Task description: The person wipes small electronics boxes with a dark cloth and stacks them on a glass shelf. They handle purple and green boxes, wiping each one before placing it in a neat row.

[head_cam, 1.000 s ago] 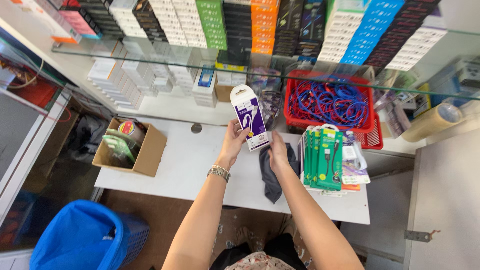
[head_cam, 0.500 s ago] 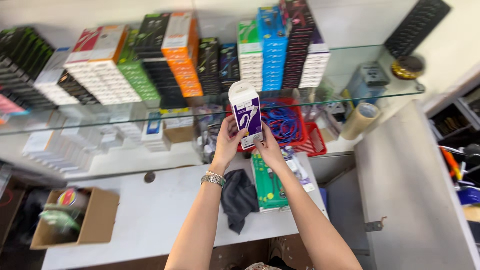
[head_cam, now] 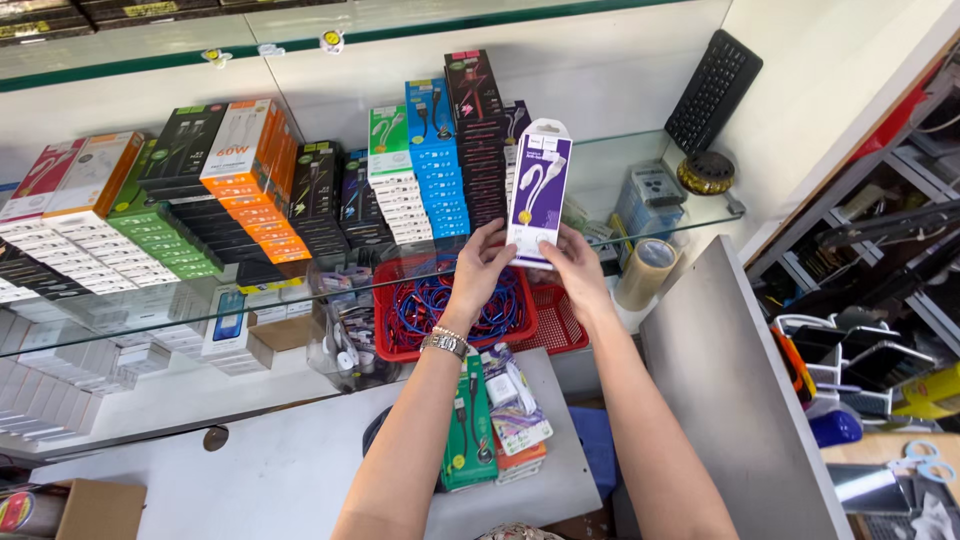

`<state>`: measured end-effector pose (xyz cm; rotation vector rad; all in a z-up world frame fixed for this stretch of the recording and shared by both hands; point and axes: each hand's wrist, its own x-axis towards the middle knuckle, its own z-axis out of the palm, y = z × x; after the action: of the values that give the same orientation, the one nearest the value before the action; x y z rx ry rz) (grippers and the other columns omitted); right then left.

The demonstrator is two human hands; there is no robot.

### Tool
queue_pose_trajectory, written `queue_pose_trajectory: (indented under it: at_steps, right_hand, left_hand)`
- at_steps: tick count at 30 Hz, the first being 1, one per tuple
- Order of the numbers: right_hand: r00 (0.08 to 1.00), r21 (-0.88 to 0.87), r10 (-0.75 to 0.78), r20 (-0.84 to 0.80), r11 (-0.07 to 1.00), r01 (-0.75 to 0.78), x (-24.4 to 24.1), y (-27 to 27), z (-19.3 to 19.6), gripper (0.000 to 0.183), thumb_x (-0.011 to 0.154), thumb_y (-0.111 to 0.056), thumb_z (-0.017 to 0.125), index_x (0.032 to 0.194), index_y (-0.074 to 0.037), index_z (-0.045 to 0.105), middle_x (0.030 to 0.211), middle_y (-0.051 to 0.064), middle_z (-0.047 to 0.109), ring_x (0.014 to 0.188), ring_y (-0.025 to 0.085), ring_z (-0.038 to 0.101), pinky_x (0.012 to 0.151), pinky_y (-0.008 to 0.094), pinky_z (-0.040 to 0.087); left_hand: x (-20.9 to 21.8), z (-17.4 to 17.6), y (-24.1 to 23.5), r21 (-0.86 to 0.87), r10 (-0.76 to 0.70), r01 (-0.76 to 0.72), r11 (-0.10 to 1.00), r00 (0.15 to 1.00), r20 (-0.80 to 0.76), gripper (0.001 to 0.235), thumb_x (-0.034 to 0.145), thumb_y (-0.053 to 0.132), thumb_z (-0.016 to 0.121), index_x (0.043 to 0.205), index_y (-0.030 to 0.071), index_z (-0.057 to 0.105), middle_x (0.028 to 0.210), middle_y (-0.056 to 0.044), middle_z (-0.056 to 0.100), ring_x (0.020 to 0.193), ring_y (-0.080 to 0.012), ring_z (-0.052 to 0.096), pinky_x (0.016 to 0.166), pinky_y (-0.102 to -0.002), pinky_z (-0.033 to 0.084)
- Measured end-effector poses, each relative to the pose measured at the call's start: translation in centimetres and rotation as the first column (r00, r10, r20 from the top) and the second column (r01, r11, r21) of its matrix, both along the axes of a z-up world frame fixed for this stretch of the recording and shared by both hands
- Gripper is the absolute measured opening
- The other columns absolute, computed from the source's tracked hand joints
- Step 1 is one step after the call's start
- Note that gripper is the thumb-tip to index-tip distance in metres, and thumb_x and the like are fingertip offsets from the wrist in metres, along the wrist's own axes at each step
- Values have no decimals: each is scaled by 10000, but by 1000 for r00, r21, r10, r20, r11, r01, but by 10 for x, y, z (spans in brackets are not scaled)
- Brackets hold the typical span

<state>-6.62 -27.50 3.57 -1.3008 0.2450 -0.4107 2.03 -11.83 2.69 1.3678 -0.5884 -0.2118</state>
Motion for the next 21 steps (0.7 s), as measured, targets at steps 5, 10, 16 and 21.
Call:
queue_pose_trajectory:
  at_steps: [5,10,16,21]
  right_hand:
    - [988,-155,-126,-90,982,111,37,-34,35,663,901,-243,753,1463,-26,478,1111,171,720,938,171,680,698,308,536]
    - [978,-420,-89,191,893,164,74,-47,46,601,951,-179,733,1458,10,473,1230,153,702,1067,194,699,811,320,586]
    - [958,-607,-123,260,750,261,101,-49,40,565,956,-132,689,1472,-22,486,1238,206,717,1078,238,736,829,352,618]
    - [978,-650,-160,131,731,207,124,-58,40,587,938,-162,680,1493,-105,498,1259,179,706,1067,293,712,901,385,577]
  left_hand:
    - [13,19,-40,-64,259,-262,963,965,-53,317,921,111,747,1175,-37,628,1114,-124,732,982,-138,712,816,-261,590]
    - [44,36,-78,-156,431,-433,888,901,-52,238,928,127,769,1059,-51,682,976,-119,751,865,-129,709,770,-261,583]
    - [58,34,-99,-119,529,-528,841,848,-30,214,988,142,693,1090,-44,668,1006,-118,743,890,-123,709,777,-252,572]
    - [61,17,-96,-85,517,-512,855,855,49,246,948,96,689,1123,-69,637,1011,-136,737,872,-142,714,771,-263,594]
